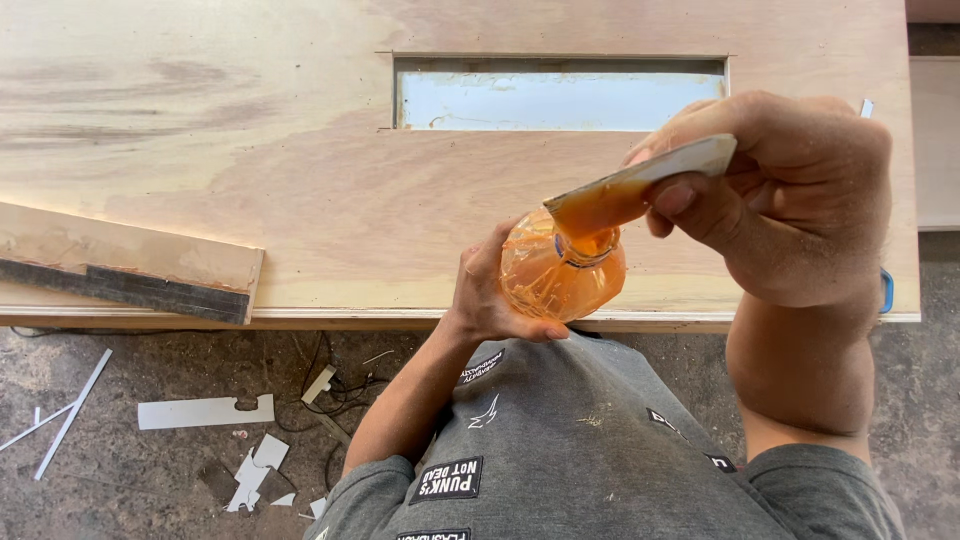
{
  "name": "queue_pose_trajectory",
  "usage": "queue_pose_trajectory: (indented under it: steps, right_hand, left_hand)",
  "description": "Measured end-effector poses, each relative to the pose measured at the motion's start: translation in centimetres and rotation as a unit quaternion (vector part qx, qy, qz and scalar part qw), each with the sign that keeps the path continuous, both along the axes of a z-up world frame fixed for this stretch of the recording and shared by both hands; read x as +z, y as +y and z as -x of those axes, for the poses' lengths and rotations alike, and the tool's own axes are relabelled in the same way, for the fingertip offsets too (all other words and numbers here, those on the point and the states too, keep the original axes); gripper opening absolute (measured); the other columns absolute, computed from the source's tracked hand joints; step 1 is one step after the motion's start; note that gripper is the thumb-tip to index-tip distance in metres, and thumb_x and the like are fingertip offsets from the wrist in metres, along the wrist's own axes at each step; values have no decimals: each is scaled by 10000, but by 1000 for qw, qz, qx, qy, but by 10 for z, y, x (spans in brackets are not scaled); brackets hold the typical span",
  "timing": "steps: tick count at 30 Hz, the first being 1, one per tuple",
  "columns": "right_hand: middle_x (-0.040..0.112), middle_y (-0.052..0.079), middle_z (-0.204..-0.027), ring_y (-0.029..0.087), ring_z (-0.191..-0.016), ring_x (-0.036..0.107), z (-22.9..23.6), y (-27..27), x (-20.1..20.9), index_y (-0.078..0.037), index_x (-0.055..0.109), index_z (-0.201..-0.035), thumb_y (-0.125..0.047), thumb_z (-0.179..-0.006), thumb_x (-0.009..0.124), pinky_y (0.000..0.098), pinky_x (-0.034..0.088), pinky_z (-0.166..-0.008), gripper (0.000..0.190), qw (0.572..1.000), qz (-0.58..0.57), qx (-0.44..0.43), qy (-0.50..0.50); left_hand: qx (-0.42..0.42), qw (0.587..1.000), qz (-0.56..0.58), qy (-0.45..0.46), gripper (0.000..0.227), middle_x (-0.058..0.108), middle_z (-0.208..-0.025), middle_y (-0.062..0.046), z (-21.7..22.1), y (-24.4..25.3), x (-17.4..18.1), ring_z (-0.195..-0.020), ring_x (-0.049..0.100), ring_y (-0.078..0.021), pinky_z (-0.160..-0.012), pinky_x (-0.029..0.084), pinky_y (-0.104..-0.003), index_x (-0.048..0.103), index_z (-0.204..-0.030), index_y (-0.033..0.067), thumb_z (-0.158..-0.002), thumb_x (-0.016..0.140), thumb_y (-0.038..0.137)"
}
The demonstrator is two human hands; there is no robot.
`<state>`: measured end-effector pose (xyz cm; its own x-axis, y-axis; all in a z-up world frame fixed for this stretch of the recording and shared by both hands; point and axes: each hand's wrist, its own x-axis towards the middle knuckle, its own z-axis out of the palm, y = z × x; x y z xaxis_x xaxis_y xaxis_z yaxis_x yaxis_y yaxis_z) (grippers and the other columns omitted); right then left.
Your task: The person pours an amber liquid from a plastic bottle onto a small card and uses the card to spread the liquid along the edges of a rectangular recess in a wooden board. The person repeatedly reloads the card and continues spreading the liquid along the recess perimeter.
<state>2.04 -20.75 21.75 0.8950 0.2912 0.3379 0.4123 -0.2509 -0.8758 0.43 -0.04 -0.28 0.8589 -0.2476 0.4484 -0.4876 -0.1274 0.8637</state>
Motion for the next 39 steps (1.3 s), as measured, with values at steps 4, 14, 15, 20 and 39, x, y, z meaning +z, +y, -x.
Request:
queue_pose_trajectory:
  steps: [4,14,15,20,39]
  right_hand:
    - [665,203,-843,260,-770,692,-5,0,5,124,617,-985,-1,-959,605,302,558,-693,128,997,34,20,-70]
    - [718,171,-876,259,-727,691,-20,9,56,75,660,-932,-21,-968,581,344,512,-662,130,949,231,141,-161]
    - [718,171,-876,259,-727,691,-20,9,60,75,660,-932,-21,-968,581,344,512,-662,130,949,232,140,-161]
    - [741,128,-961,279,-797,698,-14,-1,67,17,666,-1016,-83,-980,572,408,544,-759,142,925,300,148,-181]
    - [712,113,-887,222,-737,674,-12,-2,27,15,640,-978,-47,-975,567,312,509,-678,96,964,175,152,-129]
  left_hand:
    - [-20,1000,23,-2,1102,720,-1245,-57,-5,0,4,-1053,736,-157,-942,585,-312,519,-1390,67,-593,755,791]
    - [-30,1000,-8,-5,1089,730,-1223,-109,-13,-2,6,-1066,751,-226,-955,585,-352,501,-1383,66,-595,767,769]
    - [-31,999,-8,-5,1089,730,-1223,-109,-13,-2,3,-1066,751,-226,-955,585,-352,501,-1383,66,-595,767,769]
    - [-28,1000,9,-8,1079,738,-1233,-85,-10,-5,-3,-1093,759,-204,-976,599,-345,494,-1395,88,-598,788,753]
    - [-7,999,-27,-15,1124,757,-1149,-100,-7,-3,-25,-1010,771,-230,-903,604,-373,503,-1377,64,-569,751,805]
